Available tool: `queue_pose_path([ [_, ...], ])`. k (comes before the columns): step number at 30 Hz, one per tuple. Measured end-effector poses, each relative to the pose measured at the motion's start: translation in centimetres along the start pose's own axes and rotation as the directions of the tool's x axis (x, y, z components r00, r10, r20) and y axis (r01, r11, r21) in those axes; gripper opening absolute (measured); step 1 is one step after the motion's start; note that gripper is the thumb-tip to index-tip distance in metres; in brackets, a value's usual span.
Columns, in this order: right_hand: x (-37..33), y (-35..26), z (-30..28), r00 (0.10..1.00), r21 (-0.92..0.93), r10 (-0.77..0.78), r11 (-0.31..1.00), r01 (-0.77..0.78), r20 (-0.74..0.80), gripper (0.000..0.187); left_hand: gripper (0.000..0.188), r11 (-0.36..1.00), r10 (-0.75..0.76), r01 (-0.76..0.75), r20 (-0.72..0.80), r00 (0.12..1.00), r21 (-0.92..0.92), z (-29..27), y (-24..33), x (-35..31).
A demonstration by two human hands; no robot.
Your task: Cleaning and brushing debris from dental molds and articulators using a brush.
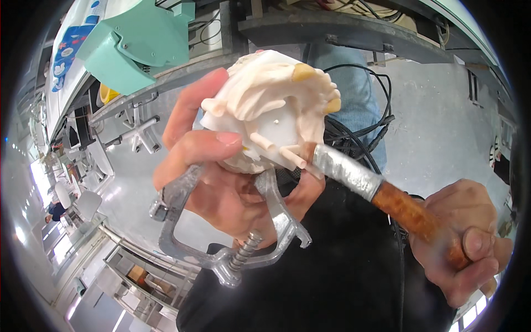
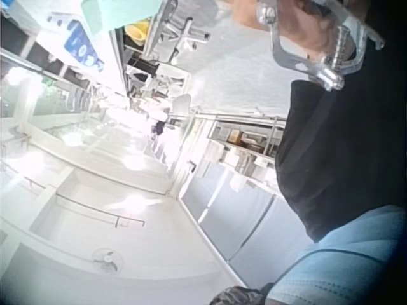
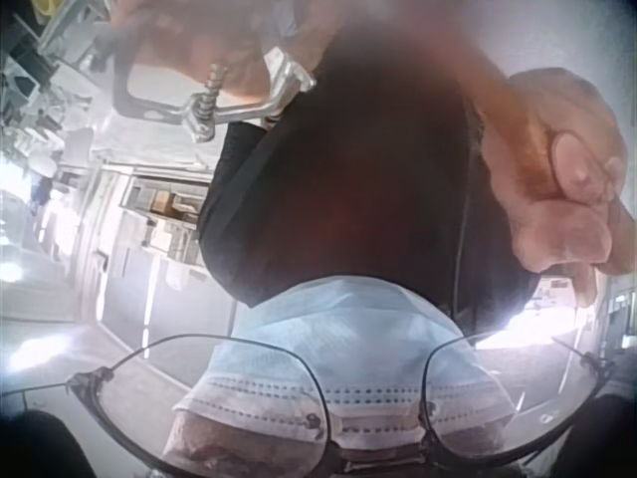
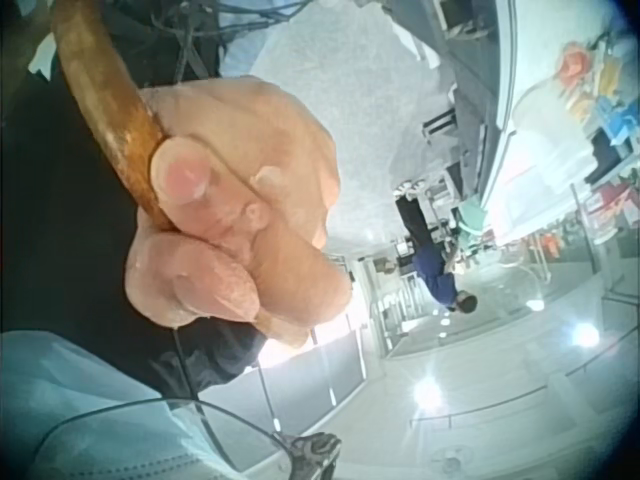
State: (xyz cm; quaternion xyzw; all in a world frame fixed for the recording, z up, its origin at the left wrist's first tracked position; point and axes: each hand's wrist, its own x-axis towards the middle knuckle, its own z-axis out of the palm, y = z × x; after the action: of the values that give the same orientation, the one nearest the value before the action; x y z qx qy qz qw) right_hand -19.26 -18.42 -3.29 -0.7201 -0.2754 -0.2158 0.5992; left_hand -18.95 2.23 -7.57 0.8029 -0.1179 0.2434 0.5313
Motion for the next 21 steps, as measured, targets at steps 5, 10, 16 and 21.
queue_pose_path([
  [5, 0.0, 0.3, 1.6, 0.988, -0.096, -0.101, 0.991, 0.090, -0.118, 0.031, 0.082, 0.988, 0.099, -0.108, -0.086, 0.991, -0.113, 0.2, -0.9, -0.5],
  [10, 0.5, -0.4, 1.0, 1.000, -0.122, 0.021, 0.992, -0.021, -0.006, 0.036, 0.085, 0.976, 0.124, -0.132, -0.061, 0.990, -0.172, 1.0, -1.3, -0.3],
  [16, 0.8, -0.7, 0.2, 0.997, -0.021, 0.031, 0.999, -0.030, 0.073, 0.034, 0.084, 0.996, -0.017, 0.010, -0.082, 0.996, -0.087, 0.8, -0.6, -0.6],
  [21, 0.8, -0.9, 0.4, 0.997, -0.053, 0.016, 0.999, -0.012, 0.077, 0.033, 0.078, 0.998, 0.045, -0.050, -0.102, 0.994, -0.043, 0.9, -0.8, -0.2],
])
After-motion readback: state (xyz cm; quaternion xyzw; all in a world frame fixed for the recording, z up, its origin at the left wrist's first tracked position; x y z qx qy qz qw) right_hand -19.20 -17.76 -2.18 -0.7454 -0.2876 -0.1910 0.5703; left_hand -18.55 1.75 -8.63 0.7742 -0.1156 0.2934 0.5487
